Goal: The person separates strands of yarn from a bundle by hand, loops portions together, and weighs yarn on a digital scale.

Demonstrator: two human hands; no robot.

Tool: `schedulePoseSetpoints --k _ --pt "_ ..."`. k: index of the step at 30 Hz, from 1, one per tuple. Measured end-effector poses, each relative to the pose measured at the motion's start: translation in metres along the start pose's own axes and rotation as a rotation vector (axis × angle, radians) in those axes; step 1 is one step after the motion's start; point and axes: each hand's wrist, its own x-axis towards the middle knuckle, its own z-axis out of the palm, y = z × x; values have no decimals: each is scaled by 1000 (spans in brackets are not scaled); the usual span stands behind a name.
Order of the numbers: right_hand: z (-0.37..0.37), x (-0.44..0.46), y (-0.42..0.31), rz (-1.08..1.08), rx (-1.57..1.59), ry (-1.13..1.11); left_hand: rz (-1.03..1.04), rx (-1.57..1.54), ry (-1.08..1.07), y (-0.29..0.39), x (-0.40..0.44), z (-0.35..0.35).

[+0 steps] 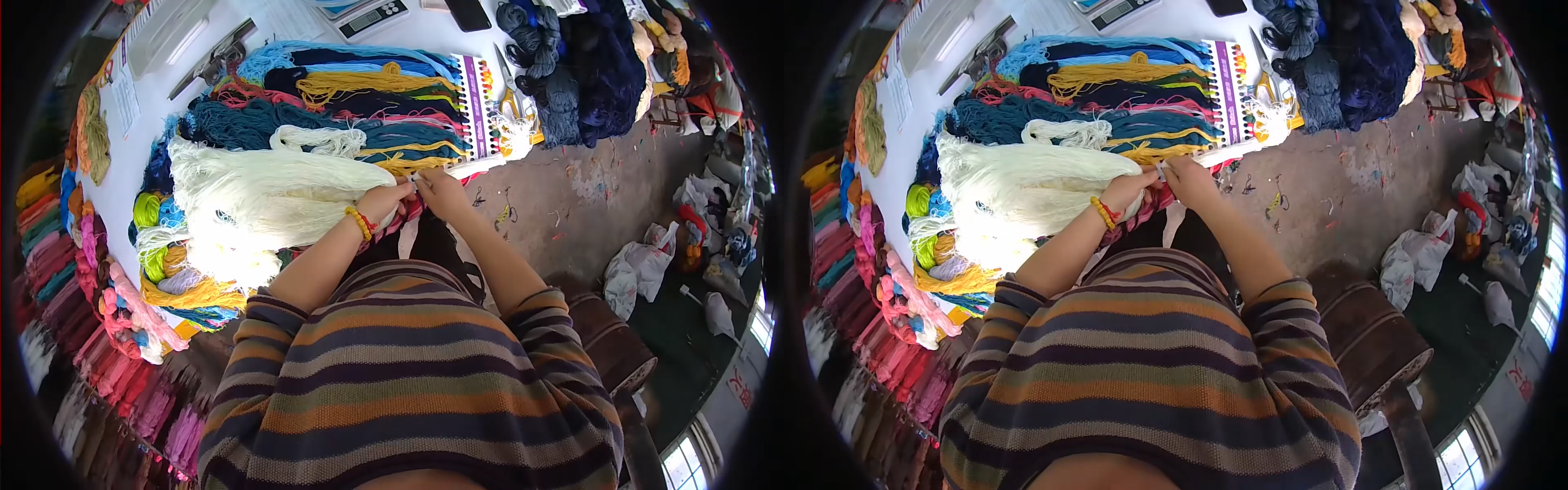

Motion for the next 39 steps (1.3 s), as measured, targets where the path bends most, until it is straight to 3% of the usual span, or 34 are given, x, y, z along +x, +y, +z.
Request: schedulePoseSetpoints --k 6,8,12,15,21,23,26,28,31,33,35,37,39 --pt "0 -1 2 -98 -208 23 -123 79 203 -4 10 12" --pt "-5 -2 -6 -97 -277 -7 130 12 162 -14 15 16" --pt "-7 2 -6 -84 -430 -136 58 -189 229 -29 29 18" --pt "-7 4 -7 -83 -481 -185 65 4 243 -36 36 13" --pt "-9 5 -7 -111 -422 -155 455 422 228 -65 57 1" --pt "-9 6 -6 -111 -437 -170 127 100 285 -26 32 19" --pt "-12 5 -12 -103 -463 -201 158 179 321 -26 32 20" --pt "-12 4 -12 -102 -485 -211 128 -124 274 -17 23 26" --pt "-11 1 -12 -113 -508 -208 125 -241 209 -29 30 20" --pt "-10 2 -8 -74 -457 -255 35 29 328 -55 48 1" --pt "-12 2 -8 -12 -430 -319 54 -55 229 -62 54 -8" --pt "-19 0 -15 -16 -420 -279 58 -309 104 -40 38 8" --pt "-13 -2 -7 -106 -395 -173 26 -344 98 -32 33 11"
